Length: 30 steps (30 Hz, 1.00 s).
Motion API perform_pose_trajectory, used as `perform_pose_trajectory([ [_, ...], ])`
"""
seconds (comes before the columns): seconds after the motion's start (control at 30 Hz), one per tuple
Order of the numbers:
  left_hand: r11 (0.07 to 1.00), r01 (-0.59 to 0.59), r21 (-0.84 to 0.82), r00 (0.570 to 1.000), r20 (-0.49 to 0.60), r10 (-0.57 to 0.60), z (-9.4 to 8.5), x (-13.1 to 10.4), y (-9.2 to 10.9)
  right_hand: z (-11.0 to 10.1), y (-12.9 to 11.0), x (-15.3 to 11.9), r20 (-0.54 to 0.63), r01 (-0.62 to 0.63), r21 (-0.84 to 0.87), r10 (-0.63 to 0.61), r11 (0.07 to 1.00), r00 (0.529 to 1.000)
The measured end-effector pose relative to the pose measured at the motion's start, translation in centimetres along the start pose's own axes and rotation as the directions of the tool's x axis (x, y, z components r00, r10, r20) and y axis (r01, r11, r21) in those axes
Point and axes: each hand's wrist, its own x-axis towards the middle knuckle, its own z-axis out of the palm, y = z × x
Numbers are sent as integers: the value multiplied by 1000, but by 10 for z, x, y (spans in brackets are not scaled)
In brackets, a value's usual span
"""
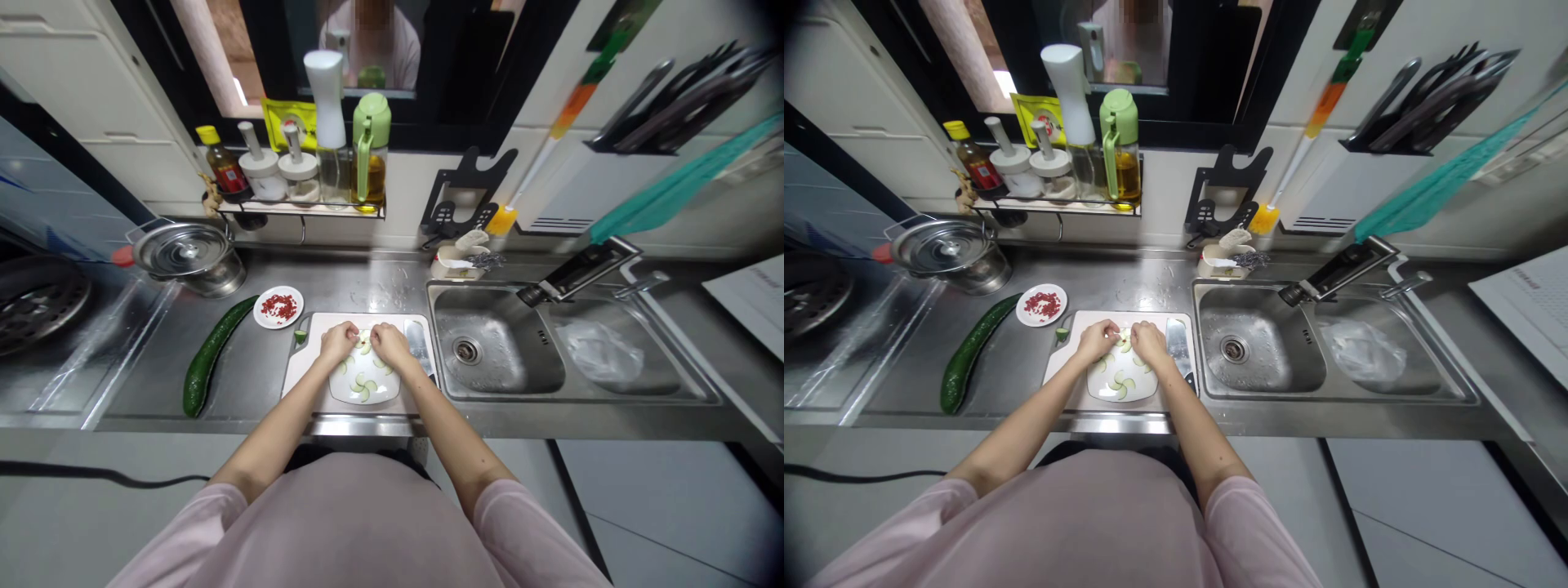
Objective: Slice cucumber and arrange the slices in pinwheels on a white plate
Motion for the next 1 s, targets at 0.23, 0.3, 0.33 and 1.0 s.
perform_pose_trajectory([
  [0.23, 999, 15, 41, 1000, 0, -15, 4, -1, -3, 7, -4, -1, 10, 17, 22, -17, 1000, 1000],
  [0.3, 999, 6, 40, 1000, -3, -6, 6, -1, -2, 9, -6, 0, 8, 19, 43, -19, 999, 1000],
  [0.33, 999, 3, 36, 1000, -7, -2, 6, -1, -2, 10, -7, 0, 3, 19, 57, -19, 998, 1000],
  [1.0, 913, 284, -292, 778, -487, -398, -81, 10, -108, -2, 33, -61, -366, 117, 540, 107, 833, 924],
])
